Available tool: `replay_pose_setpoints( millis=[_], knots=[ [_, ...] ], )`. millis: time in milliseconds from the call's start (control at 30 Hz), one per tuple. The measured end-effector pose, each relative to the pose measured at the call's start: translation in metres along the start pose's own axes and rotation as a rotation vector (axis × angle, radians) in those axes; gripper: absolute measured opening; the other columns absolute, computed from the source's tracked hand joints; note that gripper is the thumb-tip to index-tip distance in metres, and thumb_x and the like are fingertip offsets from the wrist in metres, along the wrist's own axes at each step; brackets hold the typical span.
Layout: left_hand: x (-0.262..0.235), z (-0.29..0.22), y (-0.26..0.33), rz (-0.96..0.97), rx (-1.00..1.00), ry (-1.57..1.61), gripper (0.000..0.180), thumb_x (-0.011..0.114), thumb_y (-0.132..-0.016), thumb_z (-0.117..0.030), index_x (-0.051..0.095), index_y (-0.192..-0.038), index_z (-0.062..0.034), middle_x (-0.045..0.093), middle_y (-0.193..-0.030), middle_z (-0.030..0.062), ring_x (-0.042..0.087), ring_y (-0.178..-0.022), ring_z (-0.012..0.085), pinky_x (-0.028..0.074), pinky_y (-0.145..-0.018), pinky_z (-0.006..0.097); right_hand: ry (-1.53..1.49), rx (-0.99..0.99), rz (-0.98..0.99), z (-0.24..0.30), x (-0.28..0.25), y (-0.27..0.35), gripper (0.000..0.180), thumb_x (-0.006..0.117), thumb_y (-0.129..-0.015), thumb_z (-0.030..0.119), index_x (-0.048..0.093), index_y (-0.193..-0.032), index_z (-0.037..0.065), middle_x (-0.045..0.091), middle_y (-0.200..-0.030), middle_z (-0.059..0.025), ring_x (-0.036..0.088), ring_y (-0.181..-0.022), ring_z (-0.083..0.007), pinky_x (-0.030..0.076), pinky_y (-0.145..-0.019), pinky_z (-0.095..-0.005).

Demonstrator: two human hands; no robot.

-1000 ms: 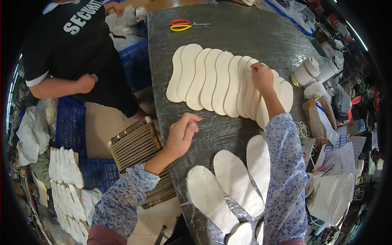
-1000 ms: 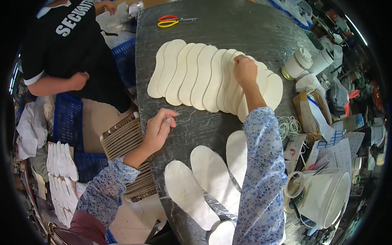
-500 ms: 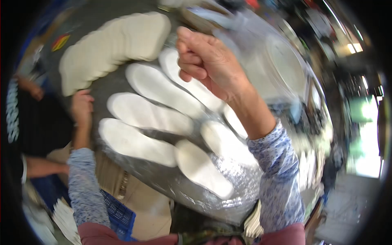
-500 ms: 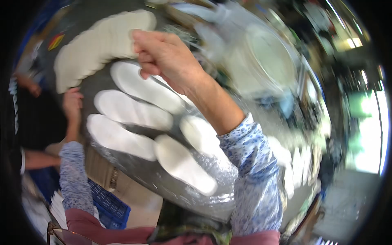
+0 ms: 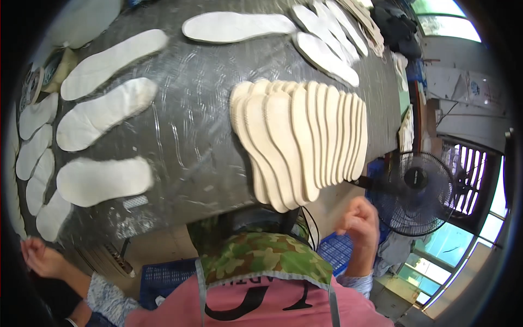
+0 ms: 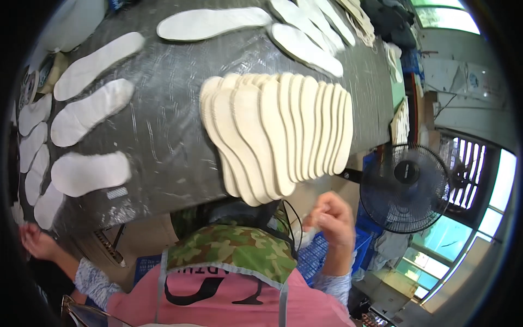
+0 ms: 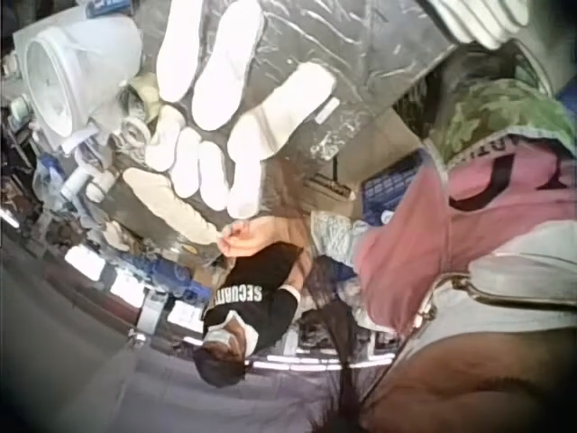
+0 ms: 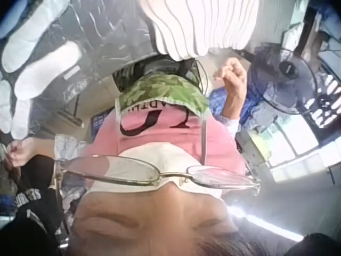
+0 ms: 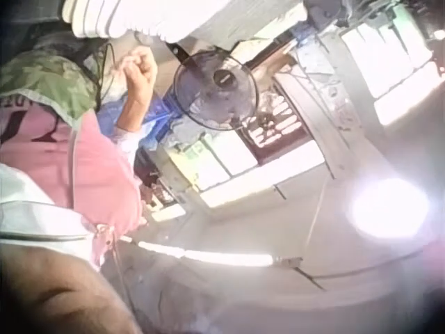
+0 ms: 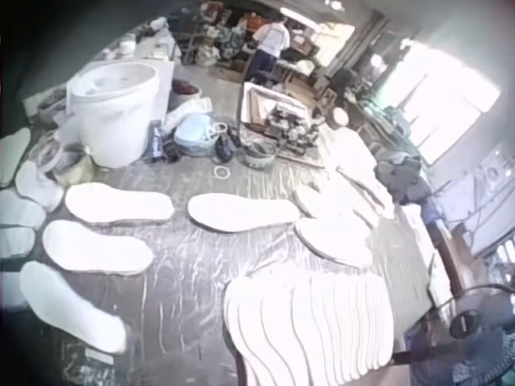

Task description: Applying glue and assembling footwear insoles.

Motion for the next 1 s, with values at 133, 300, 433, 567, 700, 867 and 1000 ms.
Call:
replay_pose_setpoints(
  millis=[133,300,433,567,700,867,1000],
  knots=[
    [-0.003,-0.152,0.004,0.025,-0.989,1.211,0.029,0.05,-0.095,-0.014,0.052,-0.118,0.0044,0.059,-0.093,0.0097,0.054,-0.077,0.0149,0.045,-0.065,0.025,-0.063,0.388,-0.326,-0.21,-0.153,0.052,0.029,0.056,-0.091,0.017,0.054,-0.11,-0.004,0.065,-0.074,-0.0081,0.064,-0.063,-0.0206,0.052,-0.065,-0.0316],
    [-0.019,-0.354,-0.068,0.926,-0.798,1.395,0.036,0.044,-0.092,-0.01,0.052,-0.126,-0.0016,0.06,-0.115,0.0093,0.056,-0.089,0.0103,0.045,-0.077,0.024,1.344,0.082,-0.304,-0.38,-0.288,0.105,0.031,0.066,-0.08,0.011,0.063,-0.105,-0.008,0.066,-0.09,-0.0194,0.067,-0.074,-0.0223,0.055,-0.077,-0.0311],
    [-0.047,-0.417,-0.045,1.089,-0.868,1.541,0.04,0.044,-0.092,-0.009,0.049,-0.13,-0.0025,0.057,-0.119,0.01,0.057,-0.094,0.0129,0.046,-0.077,0.025,0.462,0.345,-0.491,-0.328,-0.278,0.034,0.02,0.067,-0.081,0.013,0.065,-0.087,-0.006,0.065,-0.086,-0.0145,0.061,-0.064,-0.0151,0.05,-0.059,-0.0307],
    [-0.064,-0.445,-0.02,1.089,-1.051,1.506,0.041,0.045,-0.092,-0.011,0.044,-0.132,-0.0028,0.054,-0.117,0.0096,0.057,-0.09,0.0123,0.046,-0.074,0.024,0.705,-0.142,-0.56,-0.224,-0.217,0.01,0.017,0.074,-0.077,0.014,0.066,-0.085,0.001,0.064,-0.078,-0.0105,0.057,-0.06,-0.0162,0.046,-0.059,-0.0281],
    [-0.065,-0.466,-0.02,1.057,-1.049,1.523,0.042,0.045,-0.091,-0.011,0.043,-0.132,-0.0024,0.052,-0.113,0.0087,0.057,-0.088,0.0129,0.047,-0.073,0.024,0.814,-0.825,-0.391,-0.129,-0.134,0.006,0.051,0.084,-0.062,0.021,0.064,-0.107,0.008,0.058,-0.108,-0.0114,0.054,-0.099,-0.027,0.041,-0.086,-0.037],
    [-0.073,-0.485,-0.029,1.008,-1.059,1.646,0.04,0.044,-0.091,-0.007,0.044,-0.13,-0.0004,0.054,-0.106,0.0075,0.058,-0.086,0.0128,0.046,-0.073,0.023,1.018,-0.989,-0.037,-0.087,-0.071,-0.032,0.079,0.087,-0.054,0.021,0.053,-0.126,0.013,0.044,-0.133,-0.01,0.041,-0.123,-0.03,0.029,-0.102,-0.0485],
    [-0.08,-0.486,-0.039,0.949,-1.307,1.768,0.039,0.044,-0.091,-0.007,0.045,-0.129,-0.0003,0.055,-0.106,0.0079,0.059,-0.086,0.0125,0.046,-0.073,0.023,1.176,-1.006,0.11,-0.091,-0.055,-0.057,0.085,0.087,-0.049,0.018,0.053,-0.128,0.018,0.04,-0.139,-0.0055,0.038,-0.128,-0.0295,0.029,-0.103,-0.0502]
  ],
)
Point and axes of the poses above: each hand's wrist, its own y-axis away from the middle knuckle, its own x-axis out of the palm, z = x × y, the point moved 1 cm from there along -y, towards the middle knuckle
